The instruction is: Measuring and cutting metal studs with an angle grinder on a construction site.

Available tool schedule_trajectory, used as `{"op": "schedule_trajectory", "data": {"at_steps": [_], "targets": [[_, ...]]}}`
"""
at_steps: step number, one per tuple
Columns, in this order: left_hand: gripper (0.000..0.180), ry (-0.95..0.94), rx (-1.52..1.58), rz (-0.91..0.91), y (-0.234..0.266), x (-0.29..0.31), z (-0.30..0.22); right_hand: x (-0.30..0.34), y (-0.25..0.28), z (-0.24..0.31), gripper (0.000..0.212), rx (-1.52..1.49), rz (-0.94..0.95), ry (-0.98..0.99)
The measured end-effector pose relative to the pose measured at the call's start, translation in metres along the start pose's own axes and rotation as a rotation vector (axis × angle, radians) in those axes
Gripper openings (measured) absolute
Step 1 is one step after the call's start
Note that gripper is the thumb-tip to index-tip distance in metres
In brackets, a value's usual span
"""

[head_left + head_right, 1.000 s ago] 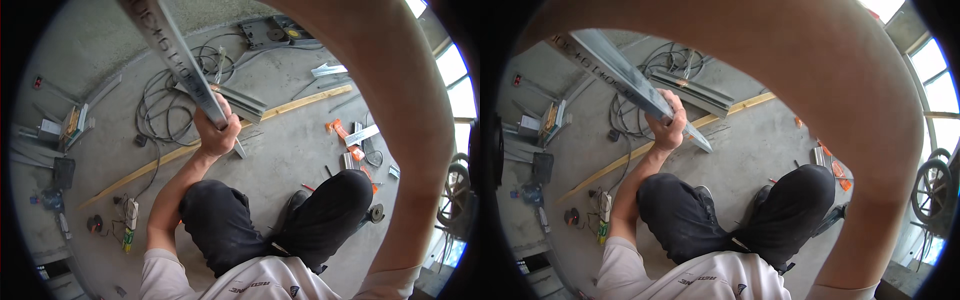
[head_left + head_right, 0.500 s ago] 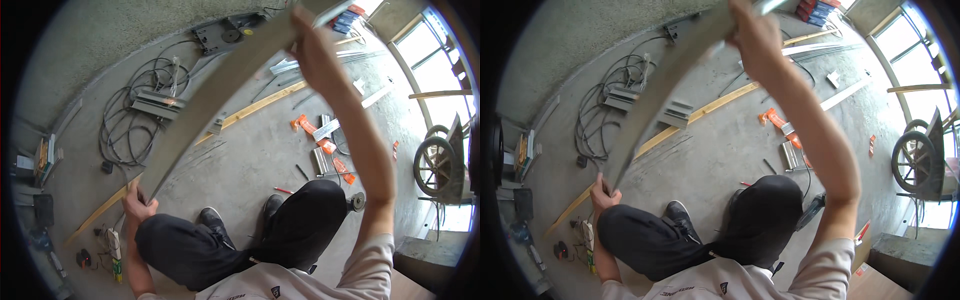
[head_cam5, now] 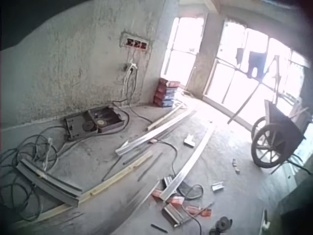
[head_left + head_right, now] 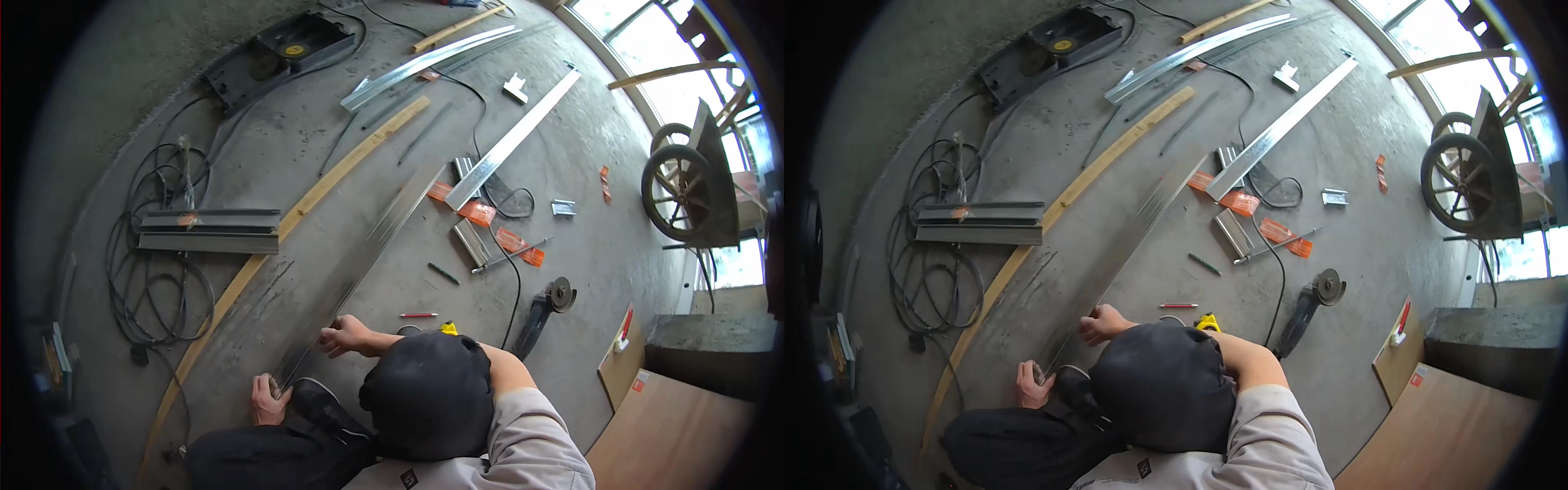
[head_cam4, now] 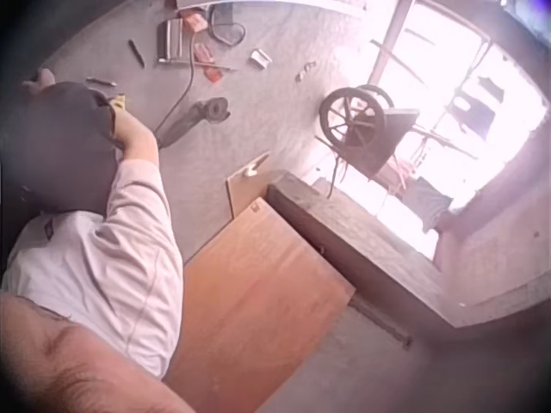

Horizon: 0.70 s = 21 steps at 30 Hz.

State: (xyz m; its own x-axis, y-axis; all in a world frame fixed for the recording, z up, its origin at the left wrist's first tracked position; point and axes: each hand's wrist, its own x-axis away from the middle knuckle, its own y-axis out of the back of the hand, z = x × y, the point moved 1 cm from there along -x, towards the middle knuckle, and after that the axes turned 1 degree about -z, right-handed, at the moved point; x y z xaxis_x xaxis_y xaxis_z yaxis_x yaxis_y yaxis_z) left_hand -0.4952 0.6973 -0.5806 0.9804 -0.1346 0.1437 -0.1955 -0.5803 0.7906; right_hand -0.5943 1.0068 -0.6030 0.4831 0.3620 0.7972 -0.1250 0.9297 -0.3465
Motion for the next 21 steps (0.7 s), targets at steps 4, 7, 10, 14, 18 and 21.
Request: {"op": "schedule_trajectory", "data": {"at_steps": [4, 7, 10, 14, 18, 21], "targets": [[0.042, -0.123, -0.119, -0.154, 0.003, 0.016, 0.025, 0.057, 0.069, 0.022, 0.023, 0.455, -0.327, 0.539], [0.046, -0.119, -0.208, -0.163, 0.003, 0.025, 0.041, 0.108, 0.153, 0.025, 0.022, 0.723, -0.852, 0.795], [0.067, -0.075, -0.328, -0.109, -0.004, 0.026, 0.053, 0.126, 0.209, 0.029, 0.023, 1.093, -1.053, 0.791], [0.069, -0.096, -0.326, -0.082, 0.001, 0.028, 0.055, 0.107, 0.232, 0.021, 0.021, 1.573, -0.830, 0.618], [0.071, -0.164, -0.337, -0.219, 0.016, 0.022, 0.026, 0.104, 0.227, 0.023, 0.018, 1.600, -0.647, 0.418], [0.069, -0.192, -0.330, -0.252, 0.025, 0.017, 0.013, 0.122, 0.229, 0.023, 0.018, 1.469, -0.616, 0.411]]}}
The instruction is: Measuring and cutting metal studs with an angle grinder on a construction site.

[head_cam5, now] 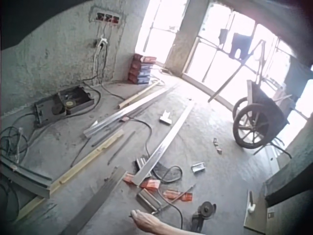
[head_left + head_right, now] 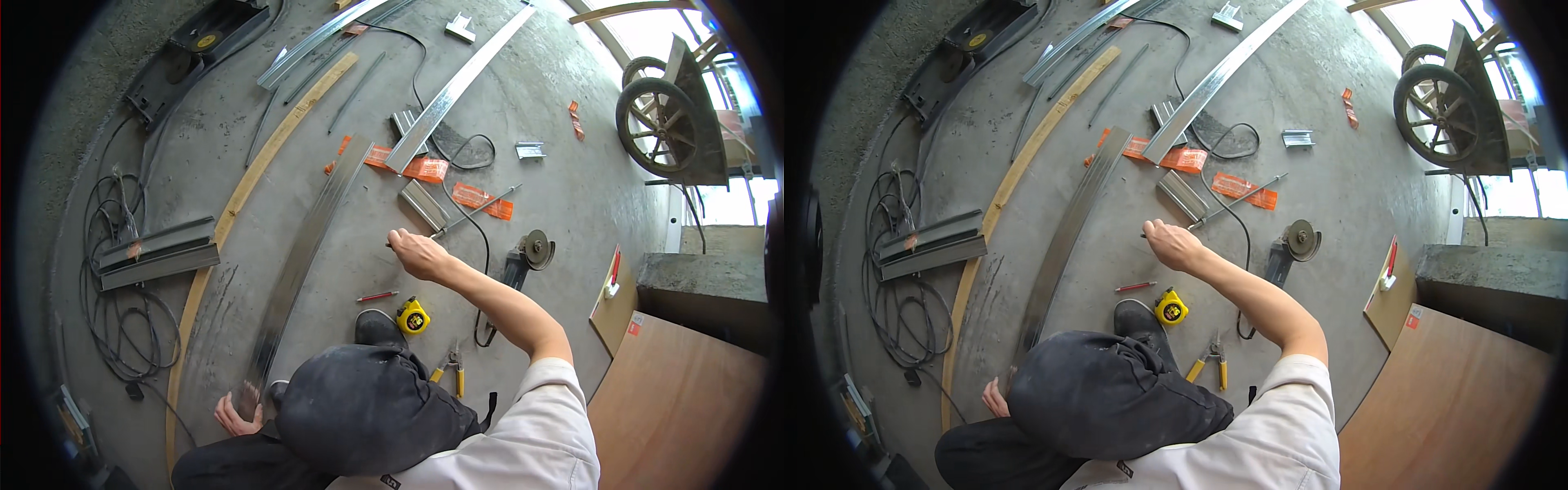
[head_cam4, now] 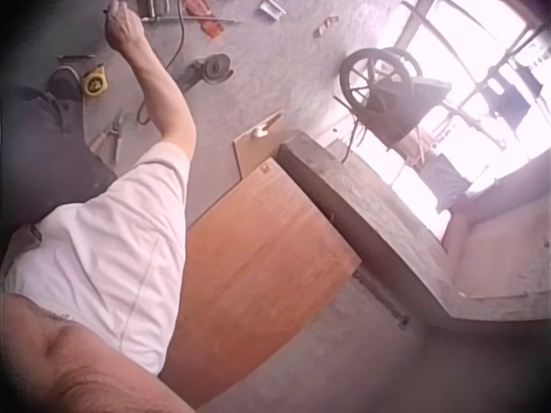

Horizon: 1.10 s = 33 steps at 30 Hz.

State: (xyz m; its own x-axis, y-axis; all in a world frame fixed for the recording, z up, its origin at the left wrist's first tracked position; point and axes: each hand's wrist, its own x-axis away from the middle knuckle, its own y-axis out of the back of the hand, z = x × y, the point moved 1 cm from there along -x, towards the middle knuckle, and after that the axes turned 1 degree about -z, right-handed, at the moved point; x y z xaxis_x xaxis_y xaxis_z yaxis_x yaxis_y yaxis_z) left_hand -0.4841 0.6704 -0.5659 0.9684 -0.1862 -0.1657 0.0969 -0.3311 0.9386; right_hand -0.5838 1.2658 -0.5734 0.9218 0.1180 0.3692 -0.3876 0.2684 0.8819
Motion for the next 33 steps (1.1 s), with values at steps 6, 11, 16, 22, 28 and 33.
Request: {"op": "schedule_trajectory", "data": {"at_steps": [6, 11, 16, 22, 28, 33], "targets": [[0.055, -0.068, 0.083, 0.037, 0.009, -0.023, -0.011, 0.083, 0.001, 0.034, 0.024, -0.309, -0.049, 0.030], [0.041, -0.155, 0.189, 0.145, 0.013, -0.070, -0.028, 0.127, -0.017, 0.056, 0.034, -0.287, -0.183, -0.139], [0.030, -0.178, 0.244, 0.237, 0.025, -0.101, -0.048, 0.097, -0.031, 0.037, 0.038, -0.361, -0.356, -0.234], [0.025, -0.173, 0.238, 0.242, 0.037, -0.084, -0.029, 0.079, -0.041, 0.036, 0.043, -0.245, -0.279, -0.210], [0.022, 0.020, 0.361, 0.225, 0.017, -0.059, -0.044, 0.042, -0.047, 0.025, 0.052, -0.136, -0.368, -0.085], [0.022, -0.048, 0.431, 0.243, 0.020, -0.076, -0.070, 0.073, -0.004, 0.044, 0.059, 0.087, -0.452, -0.011]]}}
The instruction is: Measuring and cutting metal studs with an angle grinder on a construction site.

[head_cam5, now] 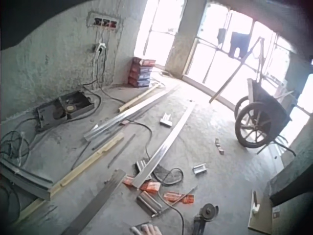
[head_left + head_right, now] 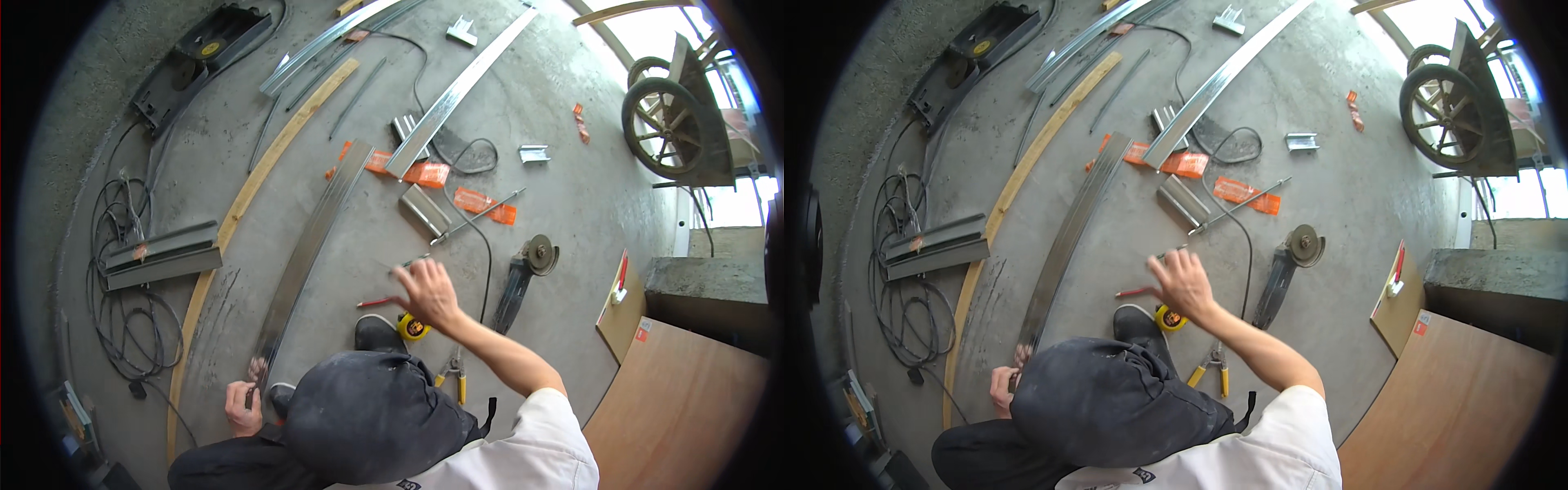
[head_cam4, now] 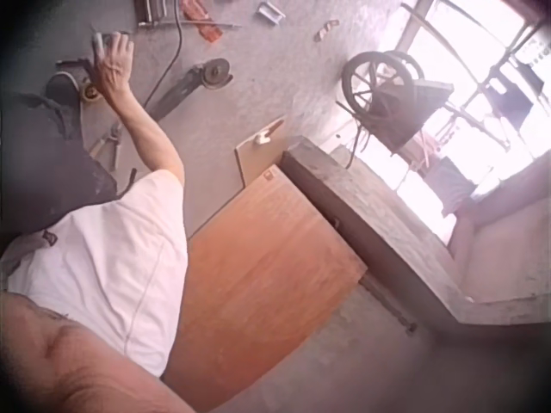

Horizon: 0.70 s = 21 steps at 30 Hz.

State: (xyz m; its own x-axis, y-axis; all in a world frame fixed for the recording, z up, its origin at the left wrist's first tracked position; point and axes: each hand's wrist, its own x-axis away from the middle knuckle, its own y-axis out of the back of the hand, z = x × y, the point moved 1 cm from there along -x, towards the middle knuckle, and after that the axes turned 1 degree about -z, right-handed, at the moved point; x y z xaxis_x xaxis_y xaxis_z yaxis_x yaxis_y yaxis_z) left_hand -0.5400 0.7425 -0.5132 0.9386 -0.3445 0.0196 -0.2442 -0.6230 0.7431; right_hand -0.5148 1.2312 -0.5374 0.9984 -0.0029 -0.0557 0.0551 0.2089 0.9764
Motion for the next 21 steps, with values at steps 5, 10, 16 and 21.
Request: {"op": "schedule_trajectory", "data": {"at_steps": [5, 10, 16, 21], "targets": [[0.020, -0.050, -0.014, -0.007, -0.008, -0.007, 0.013, 0.054, -0.014, 0.035, 0.062, -0.141, 0.447, -0.149], [0.020, -0.102, 0.004, 0.004, -0.015, -0.038, -0.009, 0.041, 0.017, 0.040, 0.066, -0.704, 0.601, -0.451], [0.019, 0.468, 0.826, 0.433, -0.058, -0.076, -0.028, -0.027, 0.006, 0.077, 0.074, -1.499, 0.479, 0.015], [0.020, 0.504, 1.330, 0.350, -0.062, -0.112, -0.082, -0.127, -0.008, 0.135, 0.085, -1.042, 0.480, 0.411]]}}
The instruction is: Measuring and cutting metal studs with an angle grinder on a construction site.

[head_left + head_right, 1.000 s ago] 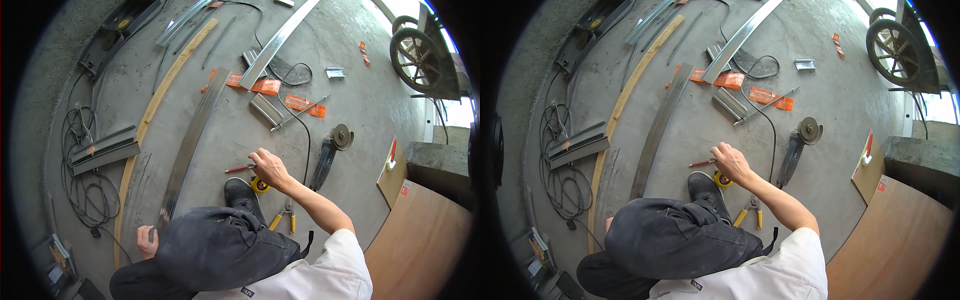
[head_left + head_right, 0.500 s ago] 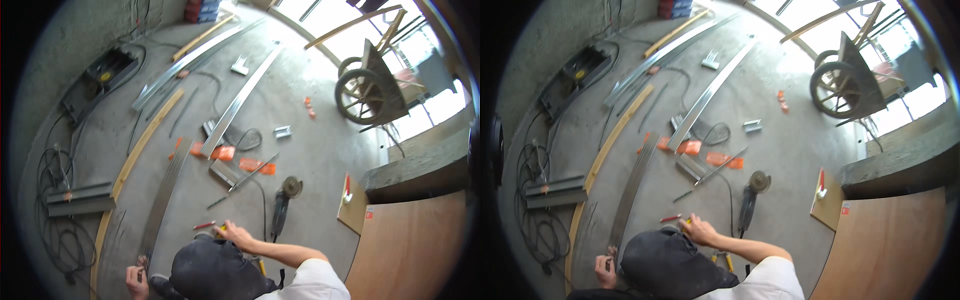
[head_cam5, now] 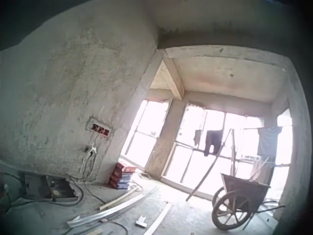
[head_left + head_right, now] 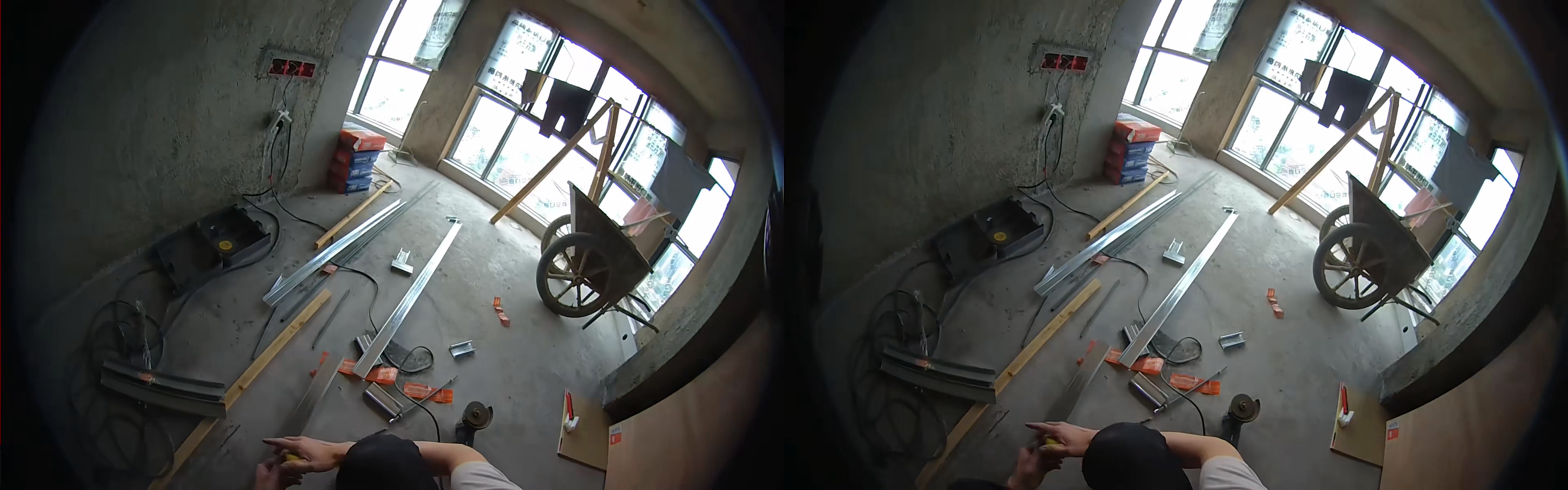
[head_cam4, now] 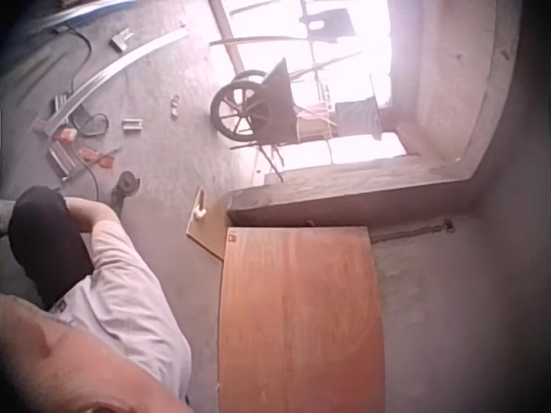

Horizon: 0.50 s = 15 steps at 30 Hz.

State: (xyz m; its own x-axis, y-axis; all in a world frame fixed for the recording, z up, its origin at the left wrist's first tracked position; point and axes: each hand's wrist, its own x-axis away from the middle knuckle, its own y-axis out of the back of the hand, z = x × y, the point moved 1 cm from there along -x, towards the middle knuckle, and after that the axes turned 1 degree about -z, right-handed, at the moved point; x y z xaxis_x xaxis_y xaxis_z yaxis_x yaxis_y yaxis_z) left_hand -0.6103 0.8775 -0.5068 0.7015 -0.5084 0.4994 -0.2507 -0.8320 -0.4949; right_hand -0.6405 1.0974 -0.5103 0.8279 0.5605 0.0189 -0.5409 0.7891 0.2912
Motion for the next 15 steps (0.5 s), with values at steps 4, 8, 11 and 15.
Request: {"op": "schedule_trajectory", "data": {"at_steps": [4, 8, 11, 15], "targets": [[0.017, -0.093, 0.001, -0.180, 0.028, 0.014, 0.004, -0.041, -0.026, 0.012, 0.086, -0.057, 0.315, 0.105], [0.015, -0.312, 0.162, -0.551, 0.092, 0.054, 0.058, -0.060, -0.037, 0.012, 0.071, 0.145, 0.448, 0.094], [0.013, -0.253, 0.263, -0.878, 0.158, 0.133, 0.051, -0.044, 0.030, 0.017, 0.055, 0.494, 0.523, -0.037], [0.018, -0.657, 0.659, -1.224, 0.300, 0.337, 0.086, 0.001, 0.126, 0.000, 0.021, 0.797, 0.391, -0.124]]}}
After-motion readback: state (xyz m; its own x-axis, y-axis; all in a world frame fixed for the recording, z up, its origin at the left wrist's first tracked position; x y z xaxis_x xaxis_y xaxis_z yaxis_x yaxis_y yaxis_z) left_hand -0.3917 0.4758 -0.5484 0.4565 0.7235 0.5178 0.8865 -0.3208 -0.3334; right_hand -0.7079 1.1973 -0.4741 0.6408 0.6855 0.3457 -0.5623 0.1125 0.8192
